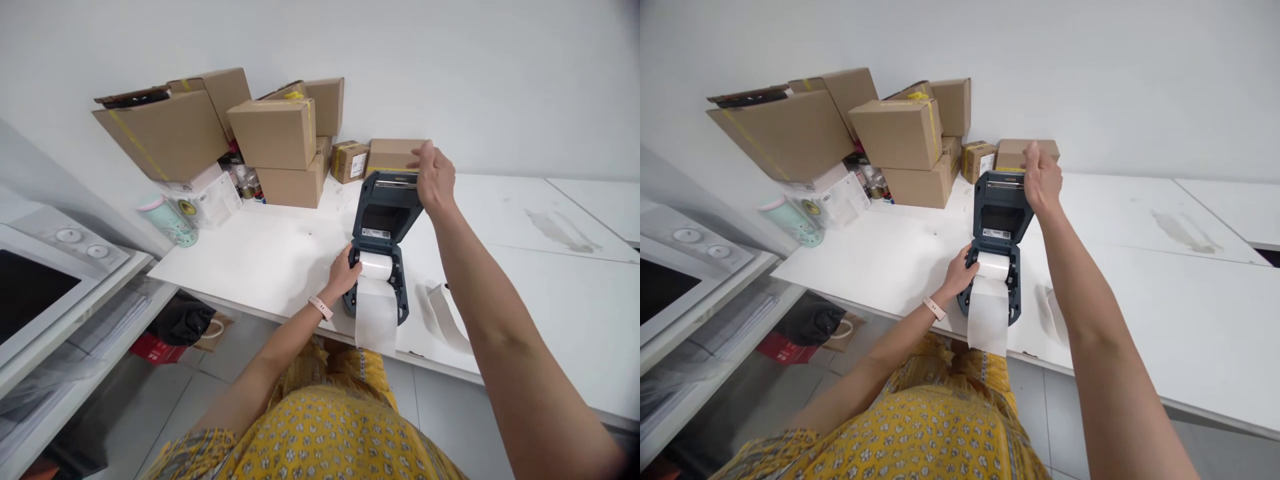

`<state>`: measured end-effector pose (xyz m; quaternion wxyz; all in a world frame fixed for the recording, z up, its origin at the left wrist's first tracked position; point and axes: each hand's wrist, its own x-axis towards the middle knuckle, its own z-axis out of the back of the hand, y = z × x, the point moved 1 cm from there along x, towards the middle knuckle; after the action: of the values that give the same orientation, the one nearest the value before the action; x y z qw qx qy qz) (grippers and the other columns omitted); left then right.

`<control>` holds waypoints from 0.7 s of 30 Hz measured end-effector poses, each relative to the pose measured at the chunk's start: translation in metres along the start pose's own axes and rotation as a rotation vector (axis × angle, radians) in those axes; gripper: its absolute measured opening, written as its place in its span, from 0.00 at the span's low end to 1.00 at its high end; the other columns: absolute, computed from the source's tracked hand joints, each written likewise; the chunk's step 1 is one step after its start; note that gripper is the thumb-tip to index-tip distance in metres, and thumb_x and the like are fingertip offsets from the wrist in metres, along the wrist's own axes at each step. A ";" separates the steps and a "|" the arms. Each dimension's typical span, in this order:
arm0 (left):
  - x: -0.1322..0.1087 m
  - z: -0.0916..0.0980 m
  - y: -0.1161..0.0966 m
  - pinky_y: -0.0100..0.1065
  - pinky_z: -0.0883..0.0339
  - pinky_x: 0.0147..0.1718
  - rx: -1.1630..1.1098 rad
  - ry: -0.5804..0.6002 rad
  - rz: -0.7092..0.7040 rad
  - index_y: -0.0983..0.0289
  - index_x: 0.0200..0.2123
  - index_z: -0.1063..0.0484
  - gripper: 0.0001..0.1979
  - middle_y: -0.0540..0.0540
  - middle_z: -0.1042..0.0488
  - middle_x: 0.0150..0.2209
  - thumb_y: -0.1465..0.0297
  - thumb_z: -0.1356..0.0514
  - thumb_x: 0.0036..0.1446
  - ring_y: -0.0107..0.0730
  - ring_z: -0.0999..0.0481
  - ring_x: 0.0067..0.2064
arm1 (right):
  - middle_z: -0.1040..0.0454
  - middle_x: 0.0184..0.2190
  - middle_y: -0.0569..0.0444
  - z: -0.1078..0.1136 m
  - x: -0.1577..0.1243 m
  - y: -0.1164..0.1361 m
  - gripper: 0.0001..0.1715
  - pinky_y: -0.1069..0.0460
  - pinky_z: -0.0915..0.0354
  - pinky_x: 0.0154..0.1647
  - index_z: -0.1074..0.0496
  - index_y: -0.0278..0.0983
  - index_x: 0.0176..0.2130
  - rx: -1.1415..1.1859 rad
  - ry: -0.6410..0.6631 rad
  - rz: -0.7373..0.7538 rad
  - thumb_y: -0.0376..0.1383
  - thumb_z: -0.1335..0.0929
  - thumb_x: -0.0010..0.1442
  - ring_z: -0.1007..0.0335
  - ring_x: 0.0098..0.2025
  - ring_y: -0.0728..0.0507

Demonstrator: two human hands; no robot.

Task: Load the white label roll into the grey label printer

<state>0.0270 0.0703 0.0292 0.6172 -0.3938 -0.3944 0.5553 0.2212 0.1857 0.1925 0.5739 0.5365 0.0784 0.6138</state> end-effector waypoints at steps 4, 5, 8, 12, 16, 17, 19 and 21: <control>-0.007 0.003 0.003 0.51 0.40 0.66 0.072 -0.002 -0.009 0.62 0.70 0.44 0.36 0.63 0.35 0.69 0.69 0.40 0.59 0.56 0.34 0.68 | 0.27 0.57 0.38 0.010 -0.017 0.005 0.44 0.38 0.37 0.61 0.30 0.30 0.59 -0.028 -0.091 0.093 0.58 0.51 0.70 0.29 0.60 0.35; -0.009 0.004 0.005 0.51 0.39 0.65 0.079 0.016 -0.004 0.62 0.71 0.44 0.37 0.63 0.35 0.69 0.69 0.40 0.59 0.57 0.33 0.67 | 0.29 0.60 0.38 0.014 -0.032 0.007 0.40 0.38 0.38 0.63 0.31 0.32 0.60 -0.038 -0.141 0.175 0.56 0.49 0.72 0.32 0.62 0.35; -0.014 0.003 0.009 0.52 0.36 0.62 0.061 0.051 0.040 0.64 0.71 0.46 0.39 0.65 0.31 0.66 0.68 0.40 0.58 0.59 0.30 0.65 | 0.23 0.51 0.41 0.021 -0.088 0.005 0.26 0.39 0.35 0.61 0.26 0.38 0.51 -0.068 -0.008 0.356 0.47 0.45 0.74 0.29 0.57 0.37; -0.019 0.000 0.008 0.50 0.37 0.62 0.047 -0.010 0.090 0.62 0.71 0.47 0.39 0.64 0.30 0.65 0.70 0.40 0.57 0.56 0.29 0.64 | 0.22 0.55 0.48 0.009 -0.138 -0.019 0.21 0.43 0.29 0.55 0.26 0.41 0.55 -0.260 0.673 0.305 0.40 0.35 0.65 0.25 0.56 0.38; -0.017 0.001 0.005 0.48 0.35 0.59 0.037 -0.040 0.124 0.61 0.71 0.47 0.39 0.63 0.28 0.64 0.71 0.40 0.57 0.53 0.26 0.62 | 0.26 0.61 0.42 -0.015 -0.141 -0.040 0.39 0.36 0.31 0.57 0.35 0.40 0.66 -0.489 1.035 0.152 0.41 0.29 0.57 0.27 0.59 0.29; -0.016 0.002 0.004 0.47 0.35 0.59 0.058 -0.036 0.131 0.62 0.71 0.46 0.39 0.64 0.27 0.63 0.72 0.40 0.57 0.53 0.25 0.61 | 0.25 0.59 0.40 -0.021 -0.138 -0.042 0.42 0.35 0.31 0.56 0.35 0.40 0.66 -0.506 1.057 0.137 0.42 0.27 0.54 0.26 0.58 0.27; -0.012 0.005 0.002 0.48 0.34 0.58 0.121 -0.022 0.139 0.63 0.70 0.44 0.39 0.64 0.24 0.60 0.73 0.39 0.55 0.54 0.24 0.59 | 0.25 0.58 0.37 -0.031 -0.134 -0.041 0.48 0.33 0.31 0.55 0.35 0.38 0.66 -0.535 1.103 0.116 0.42 0.25 0.50 0.26 0.58 0.23; -0.008 0.008 -0.001 0.49 0.34 0.57 0.178 -0.014 0.137 0.63 0.68 0.41 0.38 0.65 0.22 0.57 0.75 0.38 0.53 0.57 0.23 0.57 | 0.25 0.59 0.34 -0.035 -0.130 -0.037 0.52 0.32 0.31 0.55 0.36 0.35 0.67 -0.536 1.141 0.107 0.42 0.24 0.46 0.27 0.58 0.21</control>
<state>0.0197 0.0625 0.0329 0.6075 -0.3597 -0.3202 0.6317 0.1871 0.1137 0.0777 0.5246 -0.0344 0.1889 0.8294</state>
